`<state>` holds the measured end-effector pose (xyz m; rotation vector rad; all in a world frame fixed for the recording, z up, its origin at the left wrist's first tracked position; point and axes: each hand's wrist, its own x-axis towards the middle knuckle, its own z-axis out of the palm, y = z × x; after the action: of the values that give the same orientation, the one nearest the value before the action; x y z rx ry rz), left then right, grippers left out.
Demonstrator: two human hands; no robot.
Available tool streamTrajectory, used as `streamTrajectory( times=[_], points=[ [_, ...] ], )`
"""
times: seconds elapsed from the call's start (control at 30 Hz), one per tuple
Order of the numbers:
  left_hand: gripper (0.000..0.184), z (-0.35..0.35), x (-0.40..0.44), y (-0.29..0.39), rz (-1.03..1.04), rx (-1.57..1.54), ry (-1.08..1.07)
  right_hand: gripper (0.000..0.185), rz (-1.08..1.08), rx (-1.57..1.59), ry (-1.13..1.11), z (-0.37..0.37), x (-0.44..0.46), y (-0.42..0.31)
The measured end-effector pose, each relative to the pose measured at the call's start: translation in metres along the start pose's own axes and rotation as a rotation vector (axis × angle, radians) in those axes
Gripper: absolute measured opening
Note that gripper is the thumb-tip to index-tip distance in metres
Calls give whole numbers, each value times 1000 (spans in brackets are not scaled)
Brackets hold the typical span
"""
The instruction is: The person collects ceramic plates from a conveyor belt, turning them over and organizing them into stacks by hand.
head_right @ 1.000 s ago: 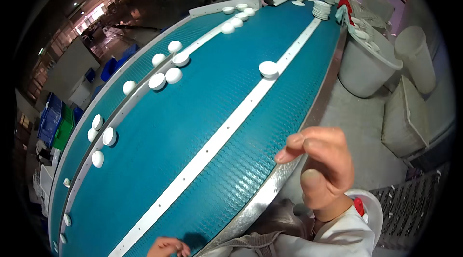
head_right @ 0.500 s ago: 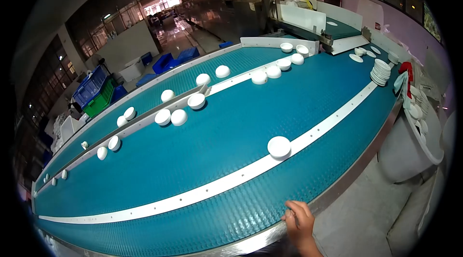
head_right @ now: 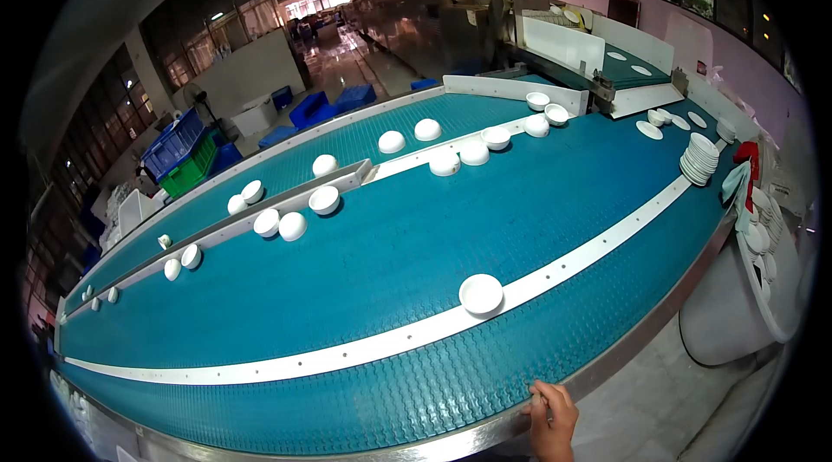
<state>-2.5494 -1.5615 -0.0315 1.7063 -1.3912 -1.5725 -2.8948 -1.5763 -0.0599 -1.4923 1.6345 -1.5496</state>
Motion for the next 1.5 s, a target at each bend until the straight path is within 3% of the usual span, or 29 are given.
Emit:
streamTrajectory(
  times=[0.1, 0.2, 0.3, 0.47, 0.57, 0.83, 0.97, 1.1, 1.13, 1.27, 1.37, 1.4, 1.5],
  points=[
    [33, -1, 9, -1, 12, 12, 3, 9, -268, -327, 100, -10, 10, -10],
    [33, 4, 22, 2, 22, 39, 4, 13, 29, -229, -38, -24, 8, 6],
    [34, 18, 39, 17, 29, 78, 2, 19, -77, -131, -23, -32, 19, 18],
    [35, 67, 72, 55, 66, 216, 13, 22, 56, -122, -53, -75, 38, 51],
    [35, 115, 91, 79, 82, 290, 46, 18, -72, -142, -122, -114, 70, 78],
    [36, 251, 122, 164, 93, 441, 108, 17, -90, 76, -208, -242, 179, 130],
    [37, 281, 133, 190, 111, 534, 107, 20, -43, 258, -143, -268, 223, 137],
    [38, 287, 145, 206, 170, 639, 88, 26, -201, 351, -153, -284, 254, 113],
    [38, 284, 147, 209, 198, 671, 76, 28, -328, 347, -131, -289, 262, 98],
    [39, 267, 154, 241, 459, 843, 14, 26, -851, 504, -86, -314, 306, 34],
    [39, 269, 159, 296, 852, 849, -8, 27, -1041, 630, -216, -330, 329, 1],
    [40, 280, 164, 322, 945, 754, -28, 27, -1070, 663, -264, -335, 337, -5],
    [41, 359, 179, 400, 1295, -2, -187, 28, -1099, 729, -356, -350, 357, -4]
  ],
)
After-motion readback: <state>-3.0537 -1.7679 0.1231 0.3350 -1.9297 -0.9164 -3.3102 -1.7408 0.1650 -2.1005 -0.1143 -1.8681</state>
